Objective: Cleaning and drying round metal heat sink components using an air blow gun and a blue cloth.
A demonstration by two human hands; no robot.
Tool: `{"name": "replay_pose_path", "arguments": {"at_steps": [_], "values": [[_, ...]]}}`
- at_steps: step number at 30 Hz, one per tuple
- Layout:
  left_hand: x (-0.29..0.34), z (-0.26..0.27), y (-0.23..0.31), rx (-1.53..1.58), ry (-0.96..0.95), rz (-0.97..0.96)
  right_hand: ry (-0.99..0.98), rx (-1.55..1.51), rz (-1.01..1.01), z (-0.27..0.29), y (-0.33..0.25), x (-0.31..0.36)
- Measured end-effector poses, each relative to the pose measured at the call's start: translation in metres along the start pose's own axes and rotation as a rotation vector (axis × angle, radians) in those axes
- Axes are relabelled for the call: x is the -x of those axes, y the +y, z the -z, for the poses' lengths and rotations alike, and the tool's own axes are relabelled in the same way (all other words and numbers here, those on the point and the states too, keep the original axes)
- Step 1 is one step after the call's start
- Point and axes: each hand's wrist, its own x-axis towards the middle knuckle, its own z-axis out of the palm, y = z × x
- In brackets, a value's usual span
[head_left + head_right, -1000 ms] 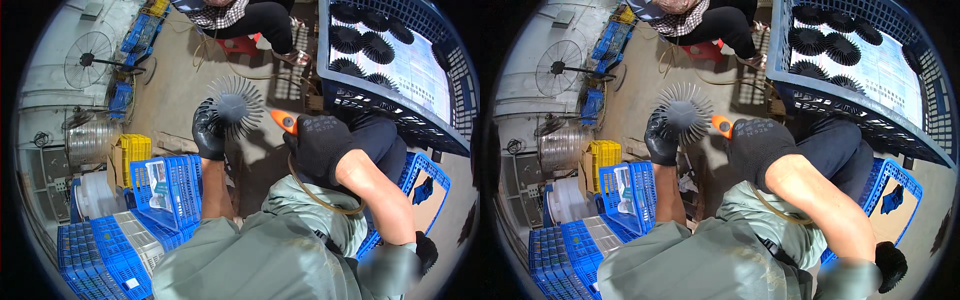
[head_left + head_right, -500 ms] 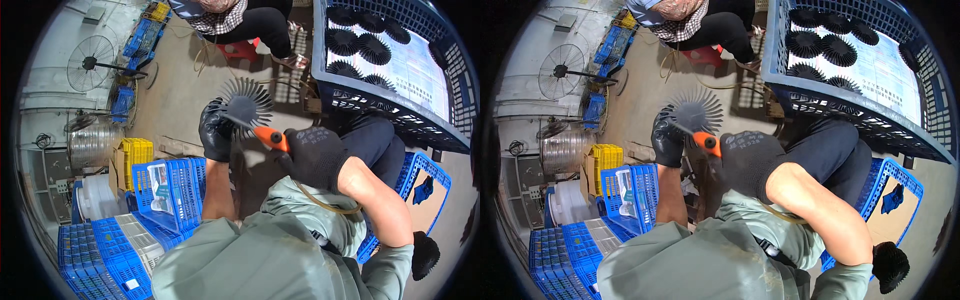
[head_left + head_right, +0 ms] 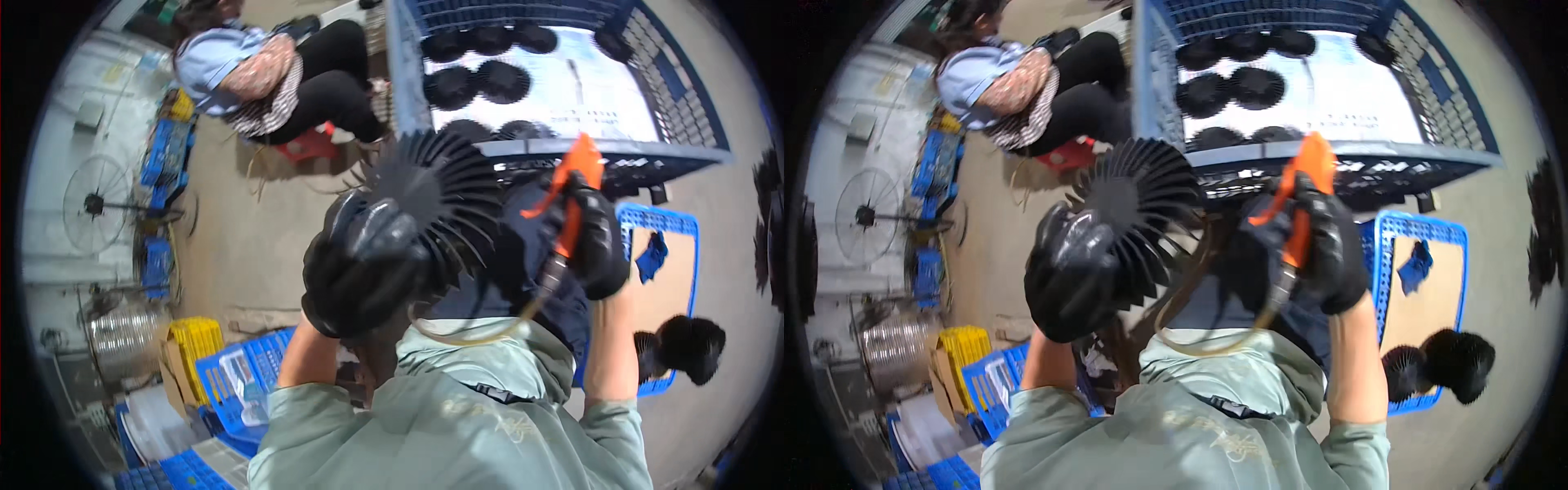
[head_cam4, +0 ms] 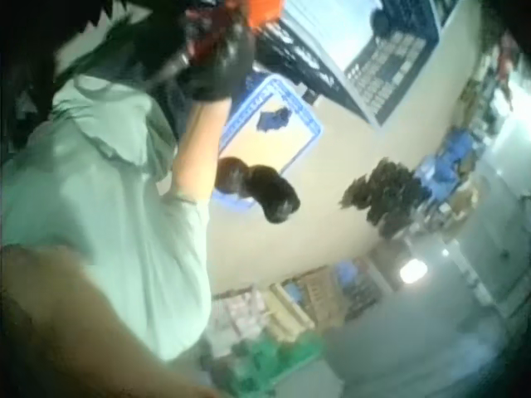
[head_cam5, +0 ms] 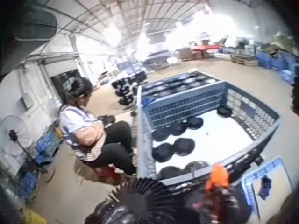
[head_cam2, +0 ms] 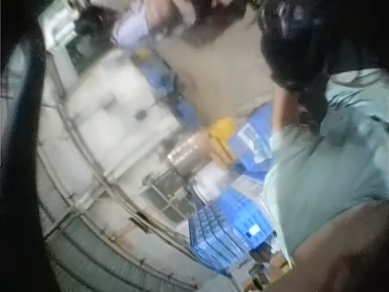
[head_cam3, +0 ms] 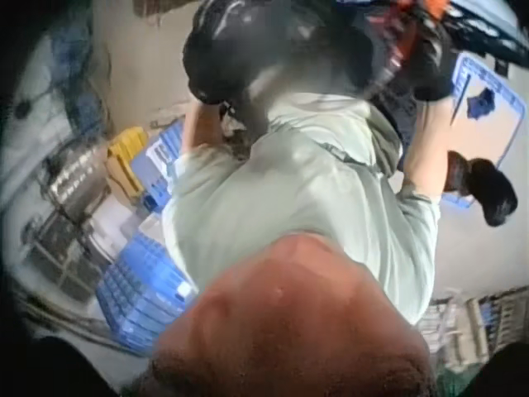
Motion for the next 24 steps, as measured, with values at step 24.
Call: {"name": "replay_pose_path", "arguments": {"at_steps": [24], "values": [[0.040, -0.081, 0.045, 1.217, 0.400, 1.208, -0.025, -0.433, -0.163, -0.076, 0.018, -0.019]]}}
